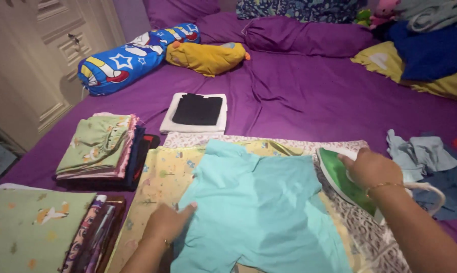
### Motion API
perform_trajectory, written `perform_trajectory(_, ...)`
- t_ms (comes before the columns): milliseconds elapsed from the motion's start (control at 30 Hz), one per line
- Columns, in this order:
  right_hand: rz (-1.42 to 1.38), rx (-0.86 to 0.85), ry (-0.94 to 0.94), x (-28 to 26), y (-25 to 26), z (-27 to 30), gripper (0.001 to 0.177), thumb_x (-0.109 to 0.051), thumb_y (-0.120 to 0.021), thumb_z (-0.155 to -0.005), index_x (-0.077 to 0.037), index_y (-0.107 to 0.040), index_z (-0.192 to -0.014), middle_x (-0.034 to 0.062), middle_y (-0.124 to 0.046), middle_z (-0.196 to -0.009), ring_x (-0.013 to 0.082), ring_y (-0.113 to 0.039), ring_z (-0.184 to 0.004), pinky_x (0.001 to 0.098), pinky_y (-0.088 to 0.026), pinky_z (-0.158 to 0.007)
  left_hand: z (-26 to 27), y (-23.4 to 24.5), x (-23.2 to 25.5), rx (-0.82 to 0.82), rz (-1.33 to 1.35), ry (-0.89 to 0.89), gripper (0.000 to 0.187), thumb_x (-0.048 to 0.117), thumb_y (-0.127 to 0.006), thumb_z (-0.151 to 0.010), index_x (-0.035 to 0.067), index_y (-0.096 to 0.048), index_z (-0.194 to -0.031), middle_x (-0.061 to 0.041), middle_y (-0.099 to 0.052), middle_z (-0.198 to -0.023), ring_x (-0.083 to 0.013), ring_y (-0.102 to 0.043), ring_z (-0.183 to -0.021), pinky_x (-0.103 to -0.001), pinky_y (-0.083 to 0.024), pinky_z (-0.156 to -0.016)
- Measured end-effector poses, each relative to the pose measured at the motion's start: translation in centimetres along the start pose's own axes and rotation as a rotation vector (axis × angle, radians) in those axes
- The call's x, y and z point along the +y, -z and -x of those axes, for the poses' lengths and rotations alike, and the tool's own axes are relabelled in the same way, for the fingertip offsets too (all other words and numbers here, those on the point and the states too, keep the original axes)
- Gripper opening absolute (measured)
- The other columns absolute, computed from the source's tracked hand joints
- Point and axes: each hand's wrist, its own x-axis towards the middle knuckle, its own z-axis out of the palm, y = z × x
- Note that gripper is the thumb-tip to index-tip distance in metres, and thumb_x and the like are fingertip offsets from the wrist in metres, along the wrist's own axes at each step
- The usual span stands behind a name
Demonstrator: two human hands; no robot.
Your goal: The recorder is ironing and folding small items of clothing on a bed.
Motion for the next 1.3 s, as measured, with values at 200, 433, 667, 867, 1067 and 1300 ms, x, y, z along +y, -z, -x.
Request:
perform_trajectory(200, -0.077, -0.198, 0.247, -11.9, 7.9, 11.3, 0.071, -0.075, -0.059, -0.078, -0.013, -0.072, -0.11, 0.0157, -0.079, -0.095, 0.0329, -0.077, -0.093, 0.0462, -0.06, -0.086, 1.3, -0.3, -5.9, -0.472, 0.001, -0.011, 0.056, 0.048, -0.084, -0.077, -0.006, -0.072, -0.084, -0.017, -0.076, -0.077, -0.0268, -0.076, -0.072, -0.042, -0.057, -0.064)
perform_trajectory(433, -0.293, 0.036, 0.859, -26.6, -1.1, 19.2, 0.056, -0.065, -0.071, -0.078, -0.009, -0.07, -0.084, 0.0137, -0.071, -0.079, 0.0357, -0.07, -0.075, 0.0509, -0.054, -0.067, 0.2, -2.5, -12.7, -0.681, 0.488, 0.115, 0.029, 0.016, -0.081, -0.087, -0.007, -0.067, -0.075, -0.018, -0.07, -0.062, -0.0283, -0.071, -0.053, -0.041, -0.056, -0.052)
perform_trajectory(667, -0.166, -0.032, 0.898, -26.7, 1.0, 18.8, 0.058, -0.066, -0.066, -0.084, -0.009, -0.069, -0.087, 0.0136, -0.071, -0.08, 0.0339, -0.07, -0.075, 0.0483, -0.055, -0.067, 0.4, -1.9, -12.8, -0.639, 0.44, 0.151, 0.03, 0.015, -0.072, -0.094, -0.005, -0.065, -0.073, -0.019, -0.068, -0.06, -0.029, -0.065, -0.047, -0.042, -0.053, -0.045)
perform_trajectory(867, -0.072, -0.045, 0.824, -19.0, 0.9, 13.9, 0.062, -0.073, -0.062, -0.08, -0.011, -0.069, -0.086, 0.0115, -0.072, -0.078, 0.0336, -0.07, -0.075, 0.0489, -0.055, -0.068, -2.8, -0.3, -11.9, -0.532, 0.072, 0.007, 0.041, 0.033, -0.076, -0.081, -0.008, -0.073, -0.087, -0.026, -0.072, -0.082, -0.0366, -0.073, -0.075, -0.047, -0.059, -0.069)
perform_trajectory(1067, -0.024, -0.059, 0.406, -15.7, 0.7, 12.1, 0.064, -0.075, -0.058, -0.083, -0.012, -0.069, -0.09, 0.0126, -0.073, -0.082, 0.0318, -0.074, -0.079, 0.0477, -0.058, -0.071, -2.7, 1.8, -1.3, -0.125, -0.134, -0.088, 0.074, 0.066, -0.072, -0.08, -0.003, -0.074, -0.106, -0.029, -0.071, -0.112, -0.042, -0.071, -0.109, -0.047, -0.056, -0.095)
perform_trajectory(1300, -0.258, 0.106, 0.544, -24.0, -1.2, 13.4, 0.063, -0.07, -0.065, -0.081, -0.008, -0.068, -0.084, 0.0155, -0.073, -0.079, 0.0367, -0.071, -0.077, 0.0511, -0.055, -0.07, -3.8, -2.0, -3.6, 0.168, 0.059, -0.083, 0.033, 0.038, -0.056, -0.095, 0.009, -0.068, -0.103, -0.022, -0.072, -0.105, -0.0441, -0.068, -0.102, -0.055, -0.053, -0.088)
